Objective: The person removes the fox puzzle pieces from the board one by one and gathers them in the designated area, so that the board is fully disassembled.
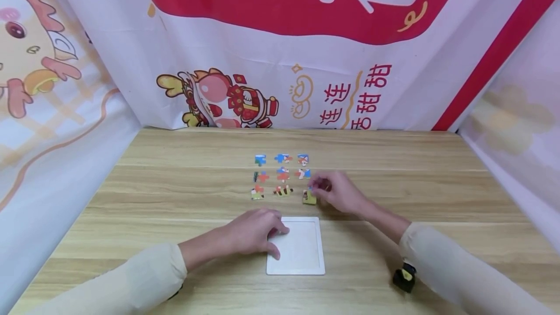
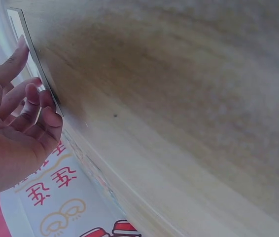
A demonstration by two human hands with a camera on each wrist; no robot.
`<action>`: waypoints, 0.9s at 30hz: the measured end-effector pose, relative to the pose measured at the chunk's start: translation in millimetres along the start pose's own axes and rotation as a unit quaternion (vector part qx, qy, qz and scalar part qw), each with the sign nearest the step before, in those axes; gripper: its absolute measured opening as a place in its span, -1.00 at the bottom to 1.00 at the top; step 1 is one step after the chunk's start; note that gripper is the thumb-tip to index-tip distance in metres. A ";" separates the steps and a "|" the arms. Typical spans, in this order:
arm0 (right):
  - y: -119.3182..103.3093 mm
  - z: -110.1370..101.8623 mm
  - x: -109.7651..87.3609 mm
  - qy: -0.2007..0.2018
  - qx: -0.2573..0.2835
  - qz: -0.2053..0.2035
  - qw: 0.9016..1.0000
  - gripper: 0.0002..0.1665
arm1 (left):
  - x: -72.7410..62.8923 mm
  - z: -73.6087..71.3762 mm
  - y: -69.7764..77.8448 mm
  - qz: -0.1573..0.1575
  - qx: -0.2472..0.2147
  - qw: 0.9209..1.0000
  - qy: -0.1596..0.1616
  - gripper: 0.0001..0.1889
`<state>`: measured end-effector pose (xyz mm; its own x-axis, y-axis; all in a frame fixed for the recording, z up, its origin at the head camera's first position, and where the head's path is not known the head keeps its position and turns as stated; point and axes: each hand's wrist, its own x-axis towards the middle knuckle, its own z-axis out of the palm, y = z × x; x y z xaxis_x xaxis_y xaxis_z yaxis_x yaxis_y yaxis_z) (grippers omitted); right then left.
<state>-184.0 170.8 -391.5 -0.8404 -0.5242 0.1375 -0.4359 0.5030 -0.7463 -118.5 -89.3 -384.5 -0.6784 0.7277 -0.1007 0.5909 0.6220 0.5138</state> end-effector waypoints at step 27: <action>-11.5 0.1 12.7 0.125 -0.114 -0.058 0.984 -0.80 | -1.1 -0.2 4.7 0.006 0.011 1.000 -0.008 -0.45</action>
<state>-189.6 158.3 -381.2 -0.8212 -0.4164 0.3902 -0.5706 0.6063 -0.5539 -115.1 -87.2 -381.8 -0.6643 0.7397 -0.1076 0.6086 0.6188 0.4967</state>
